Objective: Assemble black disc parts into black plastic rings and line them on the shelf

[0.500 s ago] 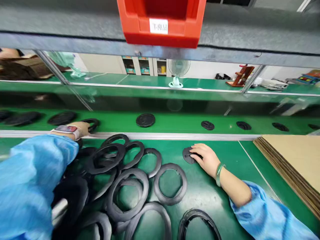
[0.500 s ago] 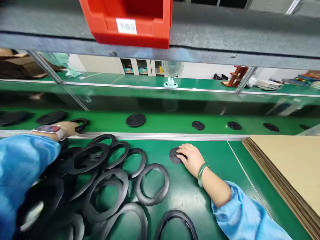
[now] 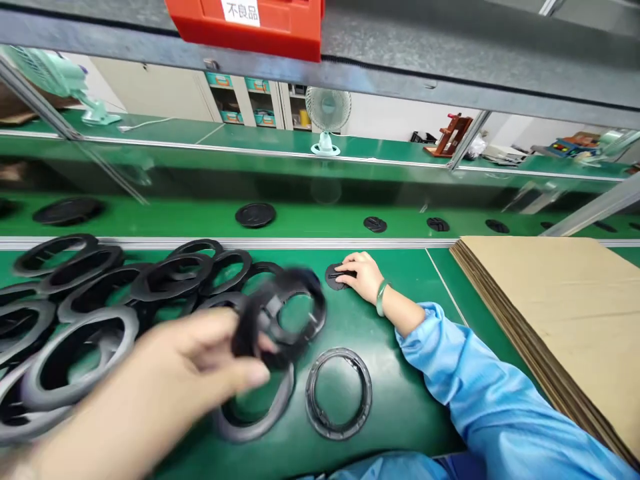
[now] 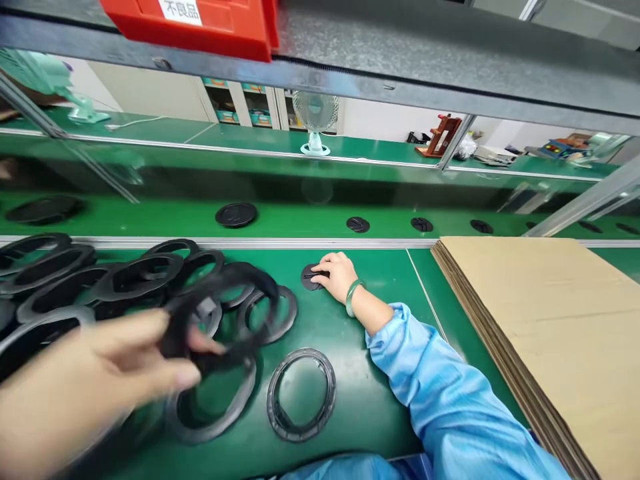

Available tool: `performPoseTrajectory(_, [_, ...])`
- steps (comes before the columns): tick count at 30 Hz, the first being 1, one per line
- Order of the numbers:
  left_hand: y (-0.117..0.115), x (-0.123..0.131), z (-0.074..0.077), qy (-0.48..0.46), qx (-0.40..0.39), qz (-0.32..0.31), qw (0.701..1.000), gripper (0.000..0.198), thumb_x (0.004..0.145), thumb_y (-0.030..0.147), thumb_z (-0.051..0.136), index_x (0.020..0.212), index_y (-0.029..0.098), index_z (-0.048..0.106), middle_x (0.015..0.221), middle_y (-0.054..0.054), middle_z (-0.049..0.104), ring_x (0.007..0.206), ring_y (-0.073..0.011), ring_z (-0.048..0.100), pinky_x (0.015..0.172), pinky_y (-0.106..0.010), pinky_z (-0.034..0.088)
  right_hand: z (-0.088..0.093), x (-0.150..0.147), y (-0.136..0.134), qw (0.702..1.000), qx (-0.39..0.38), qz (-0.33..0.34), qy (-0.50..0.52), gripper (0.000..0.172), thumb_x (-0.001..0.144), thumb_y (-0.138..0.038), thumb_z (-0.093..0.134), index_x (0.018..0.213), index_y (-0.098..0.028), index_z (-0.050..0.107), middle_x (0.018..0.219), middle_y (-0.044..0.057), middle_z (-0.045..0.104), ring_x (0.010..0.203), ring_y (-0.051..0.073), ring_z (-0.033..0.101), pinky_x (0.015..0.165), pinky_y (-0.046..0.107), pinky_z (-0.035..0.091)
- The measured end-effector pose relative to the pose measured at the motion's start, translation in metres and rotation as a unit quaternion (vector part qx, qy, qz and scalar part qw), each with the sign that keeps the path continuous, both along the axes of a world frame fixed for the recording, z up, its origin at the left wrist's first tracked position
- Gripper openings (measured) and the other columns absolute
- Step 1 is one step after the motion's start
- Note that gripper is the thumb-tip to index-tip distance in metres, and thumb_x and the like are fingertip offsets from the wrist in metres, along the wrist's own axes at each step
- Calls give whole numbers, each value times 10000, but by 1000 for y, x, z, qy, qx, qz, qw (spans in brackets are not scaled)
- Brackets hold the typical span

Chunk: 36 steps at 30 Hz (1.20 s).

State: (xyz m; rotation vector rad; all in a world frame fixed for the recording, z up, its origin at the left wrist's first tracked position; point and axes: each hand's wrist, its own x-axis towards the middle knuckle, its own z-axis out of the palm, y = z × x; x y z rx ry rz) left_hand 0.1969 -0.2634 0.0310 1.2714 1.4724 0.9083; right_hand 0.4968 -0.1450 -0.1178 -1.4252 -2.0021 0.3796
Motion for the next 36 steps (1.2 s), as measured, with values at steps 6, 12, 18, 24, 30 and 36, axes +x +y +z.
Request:
performPoseTrajectory(6, [-42, 75, -81, -239, -141, -124, 953, 435, 546, 235, 887, 846, 171, 579, 904, -90, 768, 808, -208, 728, 745, -290, 591, 0, 21, -13, 997, -9, -58, 55, 153, 733, -86, 837, 761, -221, 771, 881, 32, 654, 913, 217, 527, 887, 383, 426])
performPoseTrajectory(12, [-29, 93, -106, -243, -104, -111, 958, 496, 612, 180, 849, 896, 193, 443, 948, -104, 773, 967, -219, 725, 876, -323, 572, 34, 54, -71, 972, 63, -142, 179, 64, 825, -126, 746, 870, -167, 764, 768, 26, 592, 765, 184, 568, 740, 334, 481])
performPoseTrajectory(18, [-37, 97, -110, -187, -74, -92, 975, 505, 643, 206, 835, 975, 190, 455, 950, -69, 765, 945, -206, 728, 849, -304, 590, 75, 12, -138, 962, 186, 7, 202, 90, 887, -166, 721, 969, -187, 751, 798, 23, 598, 760, 162, 554, 697, 299, 463])
performPoseTrajectory(24, [-37, 98, -108, -160, -72, -95, 980, 567, 666, 226, 836, 1091, 195, 462, 985, -27, 734, 857, -152, 719, 762, -236, 598, 42, -12, -145, 964, 233, 123, 38, 146, 995, -183, 550, 1023, -125, 682, 782, 52, 578, 728, 170, 512, 665, 306, 448])
performPoseTrajectory(30, [-39, 96, -108, -161, -71, -97, 980, 558, 677, 224, 830, 1099, 195, 466, 990, -27, 729, 864, -161, 717, 757, -238, 601, 35, -12, -140, 954, 266, 133, -22, 150, 994, -146, 499, 1059, -129, 633, 787, 51, 583, 707, 166, 513, 650, 298, 441])
performPoseTrajectory(36, [-40, 94, -106, -169, -81, -102, 977, 544, 695, 208, 817, 1109, 206, 464, 998, -17, 719, 866, -158, 710, 747, -237, 595, 37, -12, -142, 947, 292, 122, -60, 169, 983, -150, 478, 1103, -163, 596, 754, 32, 577, 695, 180, 524, 582, 331, 376])
